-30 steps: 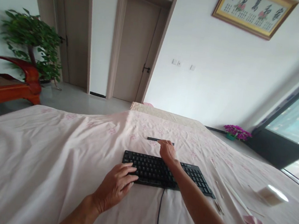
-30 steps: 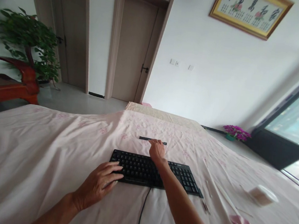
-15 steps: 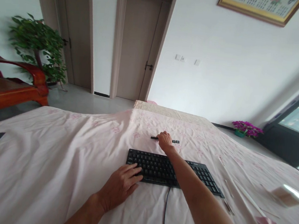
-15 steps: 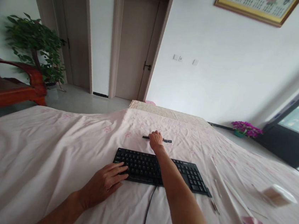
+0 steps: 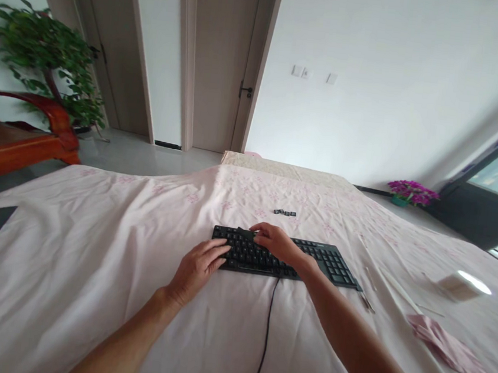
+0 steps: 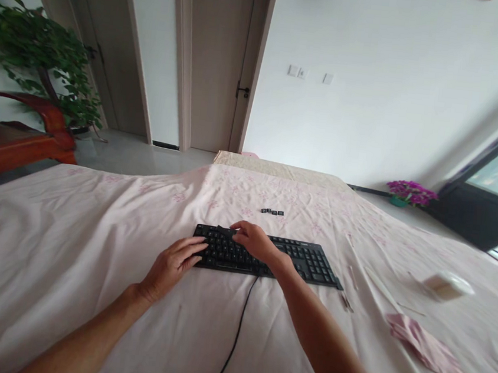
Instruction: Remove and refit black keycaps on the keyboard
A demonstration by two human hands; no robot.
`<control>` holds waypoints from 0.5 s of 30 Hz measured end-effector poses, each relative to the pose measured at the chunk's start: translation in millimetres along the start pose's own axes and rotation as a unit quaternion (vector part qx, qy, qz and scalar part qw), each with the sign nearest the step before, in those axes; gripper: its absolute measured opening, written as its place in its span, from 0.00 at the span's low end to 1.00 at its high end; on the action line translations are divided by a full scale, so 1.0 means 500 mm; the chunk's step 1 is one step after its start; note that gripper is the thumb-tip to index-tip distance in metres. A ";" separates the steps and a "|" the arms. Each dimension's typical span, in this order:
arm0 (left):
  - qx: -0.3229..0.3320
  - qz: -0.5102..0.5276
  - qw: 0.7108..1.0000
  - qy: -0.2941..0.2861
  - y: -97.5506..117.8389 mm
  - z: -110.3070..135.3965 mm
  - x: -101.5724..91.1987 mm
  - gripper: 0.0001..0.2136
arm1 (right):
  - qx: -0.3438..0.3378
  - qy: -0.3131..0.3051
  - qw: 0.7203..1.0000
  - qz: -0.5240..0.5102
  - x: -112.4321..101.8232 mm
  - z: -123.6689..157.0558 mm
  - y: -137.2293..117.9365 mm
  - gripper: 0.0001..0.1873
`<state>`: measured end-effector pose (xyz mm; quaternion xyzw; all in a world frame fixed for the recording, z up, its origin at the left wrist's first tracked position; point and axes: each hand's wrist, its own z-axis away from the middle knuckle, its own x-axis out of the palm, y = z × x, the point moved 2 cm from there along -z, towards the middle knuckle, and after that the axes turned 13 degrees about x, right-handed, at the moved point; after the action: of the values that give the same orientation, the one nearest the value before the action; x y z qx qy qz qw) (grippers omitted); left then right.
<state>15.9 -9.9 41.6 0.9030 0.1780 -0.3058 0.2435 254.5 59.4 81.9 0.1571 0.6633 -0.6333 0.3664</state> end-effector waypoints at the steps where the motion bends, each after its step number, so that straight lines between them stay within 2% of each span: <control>1: -0.018 0.015 1.000 0.019 0.001 -0.006 0.000 0.16 | 0.009 -0.029 0.998 -0.049 0.008 0.023 0.000 0.15; 4: -0.047 0.077 0.996 0.030 0.013 -0.029 0.010 0.17 | 0.036 -0.094 0.984 -0.147 0.029 0.072 -0.003 0.11; 7: -0.057 0.122 0.991 0.011 0.031 -0.050 0.024 0.11 | 0.043 -0.122 0.973 -0.192 0.043 0.094 -0.009 0.12; 10: -0.074 0.135 0.988 0.000 0.044 -0.059 0.029 0.08 | 0.040 -0.115 0.970 -0.211 0.045 0.102 -0.009 0.13; 15: -0.101 0.135 0.986 -0.007 0.056 -0.062 0.032 0.08 | 0.042 -0.085 0.970 -0.223 0.033 0.114 0.008 0.16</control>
<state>55.4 -13.0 62.2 0.8873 0.0824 -0.2573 0.3737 262.5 1.5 71.6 -0.0341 0.6209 -0.7371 0.2646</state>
